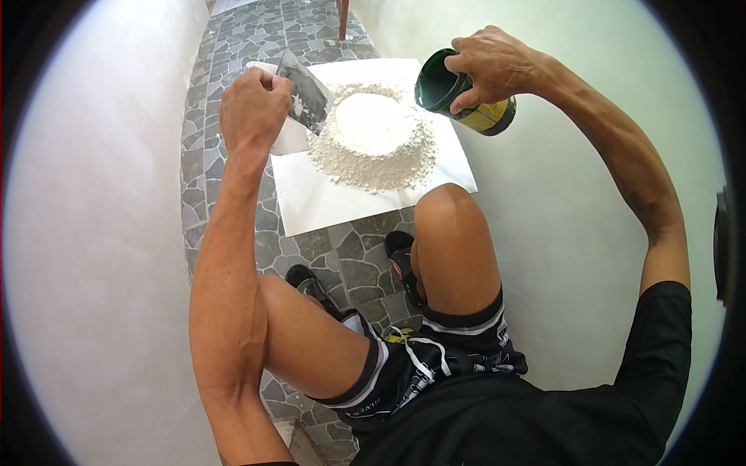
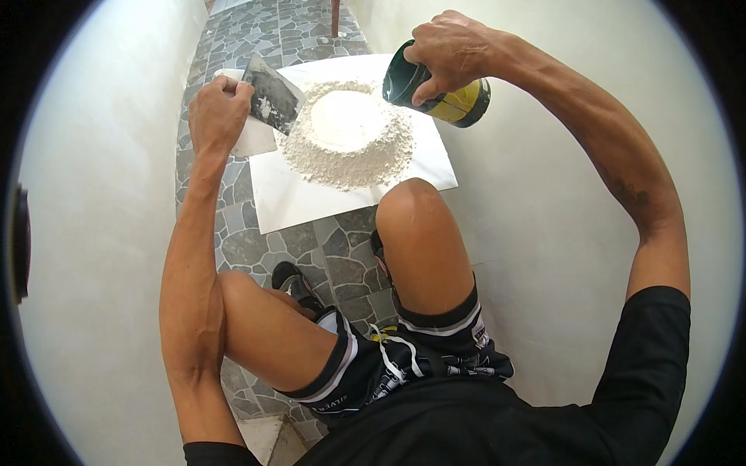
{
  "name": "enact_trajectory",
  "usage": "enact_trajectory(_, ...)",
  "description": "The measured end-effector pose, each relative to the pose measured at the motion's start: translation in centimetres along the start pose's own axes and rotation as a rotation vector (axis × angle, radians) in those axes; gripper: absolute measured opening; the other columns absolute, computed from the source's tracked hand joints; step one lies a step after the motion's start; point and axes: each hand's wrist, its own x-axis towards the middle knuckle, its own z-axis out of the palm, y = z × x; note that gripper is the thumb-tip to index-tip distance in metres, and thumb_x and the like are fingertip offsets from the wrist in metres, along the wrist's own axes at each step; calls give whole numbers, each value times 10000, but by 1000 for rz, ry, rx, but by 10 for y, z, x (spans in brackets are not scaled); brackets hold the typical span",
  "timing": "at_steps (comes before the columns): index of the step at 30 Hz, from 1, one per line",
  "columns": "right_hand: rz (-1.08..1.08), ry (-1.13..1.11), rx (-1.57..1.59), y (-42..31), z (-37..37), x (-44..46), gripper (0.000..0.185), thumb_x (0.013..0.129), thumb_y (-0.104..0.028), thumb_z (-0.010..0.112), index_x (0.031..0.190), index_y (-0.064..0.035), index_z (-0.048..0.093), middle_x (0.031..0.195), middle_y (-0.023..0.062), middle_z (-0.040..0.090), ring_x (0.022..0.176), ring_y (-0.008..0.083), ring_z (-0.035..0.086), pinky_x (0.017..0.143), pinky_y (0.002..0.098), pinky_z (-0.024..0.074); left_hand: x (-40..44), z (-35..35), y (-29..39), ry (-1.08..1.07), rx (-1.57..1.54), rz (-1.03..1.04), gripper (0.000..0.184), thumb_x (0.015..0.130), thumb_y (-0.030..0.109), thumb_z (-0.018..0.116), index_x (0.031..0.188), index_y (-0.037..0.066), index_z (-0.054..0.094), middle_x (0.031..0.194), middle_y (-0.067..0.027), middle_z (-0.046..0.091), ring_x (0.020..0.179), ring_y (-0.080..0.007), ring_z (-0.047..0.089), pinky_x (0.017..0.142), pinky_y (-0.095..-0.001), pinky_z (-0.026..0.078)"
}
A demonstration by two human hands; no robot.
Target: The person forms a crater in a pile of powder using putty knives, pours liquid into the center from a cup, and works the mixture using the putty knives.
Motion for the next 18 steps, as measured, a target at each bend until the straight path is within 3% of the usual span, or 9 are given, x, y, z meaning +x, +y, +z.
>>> enact_trajectory(18,-35,-19,-35,-3,-8,0,550,681,-596,826,797,-67,731,735,119,653,680,219,673,676,331,573,-1,-2,0,24,12,8,276,826,270,633,898,24,736,905,-175,735,873,-349,705,815,-427,535)
